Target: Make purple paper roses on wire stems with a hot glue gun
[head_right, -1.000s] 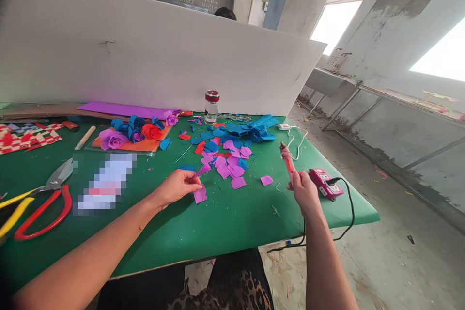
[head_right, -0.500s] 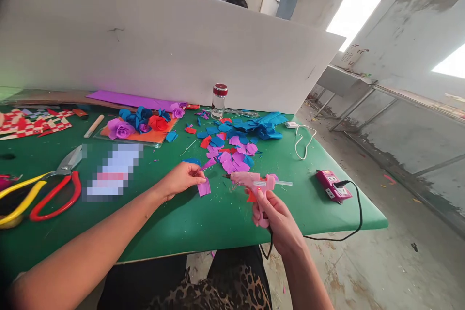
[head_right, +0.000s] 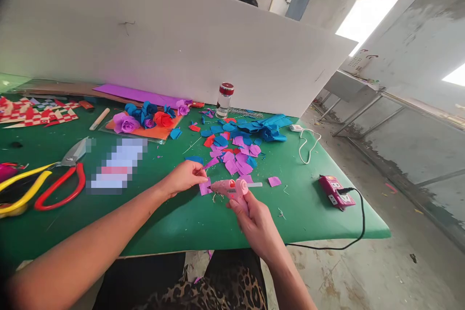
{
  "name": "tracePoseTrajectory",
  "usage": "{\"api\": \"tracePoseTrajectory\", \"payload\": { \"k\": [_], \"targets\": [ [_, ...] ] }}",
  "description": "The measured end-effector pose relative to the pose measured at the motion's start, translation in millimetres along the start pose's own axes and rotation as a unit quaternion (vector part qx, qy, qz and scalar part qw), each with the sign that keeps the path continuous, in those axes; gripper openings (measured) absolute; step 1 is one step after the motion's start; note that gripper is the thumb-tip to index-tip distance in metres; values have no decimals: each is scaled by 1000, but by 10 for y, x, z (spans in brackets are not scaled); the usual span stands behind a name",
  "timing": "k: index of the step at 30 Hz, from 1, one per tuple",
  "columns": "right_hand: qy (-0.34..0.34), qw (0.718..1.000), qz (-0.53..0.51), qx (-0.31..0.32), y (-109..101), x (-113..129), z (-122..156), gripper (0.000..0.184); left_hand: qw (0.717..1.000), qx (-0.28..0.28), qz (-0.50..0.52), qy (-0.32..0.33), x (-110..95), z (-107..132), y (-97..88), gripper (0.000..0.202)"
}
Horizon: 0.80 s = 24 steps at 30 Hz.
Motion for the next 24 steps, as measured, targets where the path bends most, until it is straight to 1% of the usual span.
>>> {"api": "tracePoseTrajectory", "payload": {
  "k": [6, 9, 15, 19, 24],
  "targets": [
    [-16, 998, 62, 4, 28, -9, -22, 39, 997, -13, -79, 4, -38, 0, -3, 8],
    [-19, 996, 90, 3, 40, -25, -24, 37, 995, -10, -98, 5, -55, 5, 1, 9],
    [-36, 990, 138, -3, 49, 30, -27, 36, 995, -7, -104, 6, -73, 11, -1, 10],
    [-44, 989, 141, 11, 72, 66, -38, 43, 996, -9, -93, 8, -81, 13, -4, 10],
    [-38, 989, 139, 8, 73, 90, -38, 42, 996, -8, -90, 7, -84, 15, -3, 10]
  ]
}}
Point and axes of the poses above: each hand's wrist, its own z-axis away from the middle knuckle, its own y-axis out of the palm, x = y × z, the point moved 5 cm from there along -z, towards the middle knuckle, and after that the axes turned 14 degrees about x, right-handed, at the moved point
